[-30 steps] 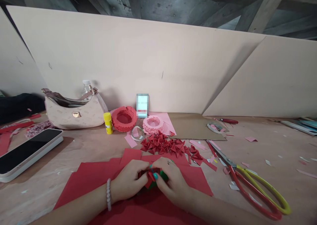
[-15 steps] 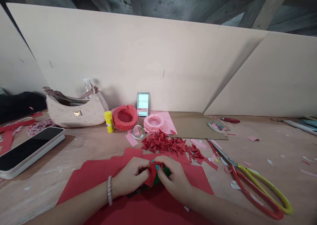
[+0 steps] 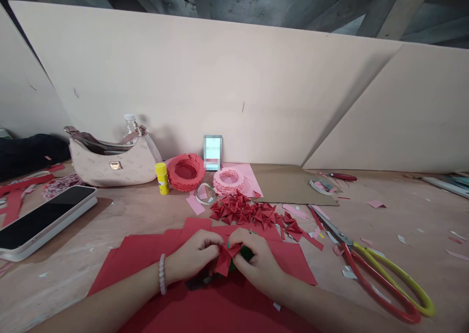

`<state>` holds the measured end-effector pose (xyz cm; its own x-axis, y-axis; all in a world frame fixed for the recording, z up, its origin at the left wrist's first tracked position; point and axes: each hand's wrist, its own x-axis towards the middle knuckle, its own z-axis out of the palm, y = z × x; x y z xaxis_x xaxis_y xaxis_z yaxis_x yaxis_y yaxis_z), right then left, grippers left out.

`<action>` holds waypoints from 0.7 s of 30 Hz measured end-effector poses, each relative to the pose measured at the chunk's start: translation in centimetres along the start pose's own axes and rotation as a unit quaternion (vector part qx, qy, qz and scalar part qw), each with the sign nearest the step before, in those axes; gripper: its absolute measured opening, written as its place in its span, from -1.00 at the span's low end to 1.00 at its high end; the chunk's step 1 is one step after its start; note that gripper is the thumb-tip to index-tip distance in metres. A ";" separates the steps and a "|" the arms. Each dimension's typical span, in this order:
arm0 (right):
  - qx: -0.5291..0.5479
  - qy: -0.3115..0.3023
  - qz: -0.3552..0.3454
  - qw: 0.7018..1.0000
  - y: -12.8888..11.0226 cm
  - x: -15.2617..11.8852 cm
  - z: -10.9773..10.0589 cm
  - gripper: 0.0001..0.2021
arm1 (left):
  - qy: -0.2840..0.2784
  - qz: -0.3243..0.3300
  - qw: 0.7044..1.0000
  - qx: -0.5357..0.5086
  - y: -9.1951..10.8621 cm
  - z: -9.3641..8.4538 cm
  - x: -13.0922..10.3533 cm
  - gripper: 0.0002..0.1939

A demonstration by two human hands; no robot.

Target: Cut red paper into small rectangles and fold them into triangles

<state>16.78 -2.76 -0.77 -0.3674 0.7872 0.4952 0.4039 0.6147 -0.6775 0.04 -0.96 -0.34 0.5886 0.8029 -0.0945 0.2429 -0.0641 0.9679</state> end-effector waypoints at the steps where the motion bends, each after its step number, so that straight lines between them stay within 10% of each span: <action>1: 0.001 -0.004 -0.001 1.000 0.0 0.0 0.0 -0.76 | -0.001 -0.007 1.000 -0.004 0.0 0.0 0.0 -0.86; 21: 0.023 -0.038 0.010 0.999 -0.4 0.1 -0.2 -0.71 | 0.000 -0.022 1.000 0.008 0.1 -0.1 0.1 -0.76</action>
<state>16.74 -2.91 -0.37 -0.4222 0.7926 0.4399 0.3737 0.5943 -0.7121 0.06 -0.83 -0.21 0.5767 0.8054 -0.1373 0.2806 -0.0374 0.9591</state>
